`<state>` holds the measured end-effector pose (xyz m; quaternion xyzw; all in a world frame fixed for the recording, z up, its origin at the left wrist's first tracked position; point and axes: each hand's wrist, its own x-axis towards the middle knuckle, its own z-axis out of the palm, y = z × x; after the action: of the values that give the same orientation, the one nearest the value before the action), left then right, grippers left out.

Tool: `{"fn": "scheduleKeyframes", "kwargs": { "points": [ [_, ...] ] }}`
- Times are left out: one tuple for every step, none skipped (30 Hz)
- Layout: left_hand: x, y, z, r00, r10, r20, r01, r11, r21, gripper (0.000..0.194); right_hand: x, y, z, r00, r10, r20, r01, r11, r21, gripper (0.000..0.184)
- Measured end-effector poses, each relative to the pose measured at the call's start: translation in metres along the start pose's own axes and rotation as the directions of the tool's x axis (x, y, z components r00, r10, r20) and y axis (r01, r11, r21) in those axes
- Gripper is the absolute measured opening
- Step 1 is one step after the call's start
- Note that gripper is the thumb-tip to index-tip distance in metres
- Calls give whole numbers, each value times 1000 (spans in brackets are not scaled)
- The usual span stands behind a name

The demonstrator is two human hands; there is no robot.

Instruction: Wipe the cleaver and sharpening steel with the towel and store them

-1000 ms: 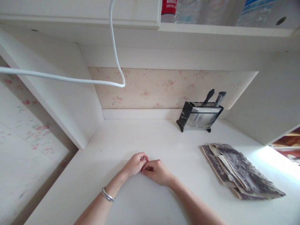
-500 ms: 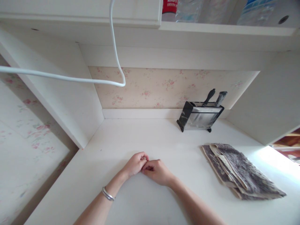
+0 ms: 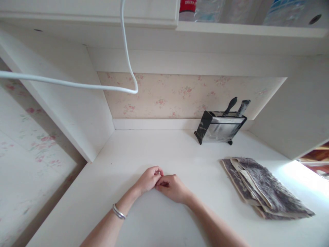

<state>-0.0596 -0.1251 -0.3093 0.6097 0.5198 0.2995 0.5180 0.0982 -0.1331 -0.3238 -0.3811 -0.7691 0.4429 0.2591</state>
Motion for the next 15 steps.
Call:
{"fn": "scheduleKeyframes", "kwargs": {
  "points": [
    [0, 0, 0, 1000, -2, 0, 2, 1000, 0, 15, 0, 0, 0, 1000, -1, -1, 1, 1000, 1, 17],
    [0, 0, 0, 1000, -2, -1, 2, 1000, -1, 15, 0, 1, 0, 1000, -2, -2, 2, 1000, 2, 17],
    [0, -1, 0, 1000, 0, 0, 0, 1000, -3, 15, 0, 1, 0, 1000, -3, -3, 3, 1000, 2, 17],
    [0, -1, 0, 1000, 1, 0, -1, 1000, -5, 15, 0, 1, 0, 1000, -3, -3, 3, 1000, 2, 17],
    [0, -1, 1, 1000, 2, 0, -2, 1000, -7, 15, 0, 1, 0, 1000, -1, -3, 1, 1000, 1, 16],
    [0, -2, 1, 1000, 1, -1, -1, 1000, -8, 15, 0, 1, 0, 1000, 1, -3, -1, 1000, 0, 16],
    [1, -2, 1, 1000, 1, -3, -1, 1000, -8, 15, 0, 1, 0, 1000, 3, -4, -3, 1000, -3, 16],
    [1, -2, 1, 1000, 0, -5, 0, 1000, -7, 15, 0, 1, 0, 1000, 5, -4, -5, 1000, -6, 16],
    [1, -2, 1, 1000, 0, -7, 0, 1000, -6, 14, 0, 1, 0, 1000, 5, -4, -5, 1000, -8, 16],
    [1, -2, 1, 1000, 0, -8, 0, 1000, -6, 14, 0, 1, 0, 1000, 4, -3, -4, 1000, -10, 16],
    [1, -1, 1, 1000, -1, -9, 1, 1000, -5, 14, 0, 0, 0, 1000, 3, -2, -3, 1000, -13, 16],
    [1, -1, 1, 1000, -2, -7, 2, 1000, -5, 15, 0, 0, 0, 1000, 2, -2, -2, 1000, -16, 17],
    [1, -1, 1, 1000, -4, -5, 4, 1000, -5, 15, 0, 0, 0, 1000, 1, -3, -1, 1000, -19, 17],
    [0, -1, 0, 1000, -6, -2, 6, 1000, -6, 15, 0, 0, 0, 1000, 0, -3, 0, 1000, -20, 17],
    [0, -1, 0, 1000, -6, 0, 6, 1000, -6, 16, 0, 0, 0, 1000, 0, -3, 0, 1000, -20, 17]
  ]
}}
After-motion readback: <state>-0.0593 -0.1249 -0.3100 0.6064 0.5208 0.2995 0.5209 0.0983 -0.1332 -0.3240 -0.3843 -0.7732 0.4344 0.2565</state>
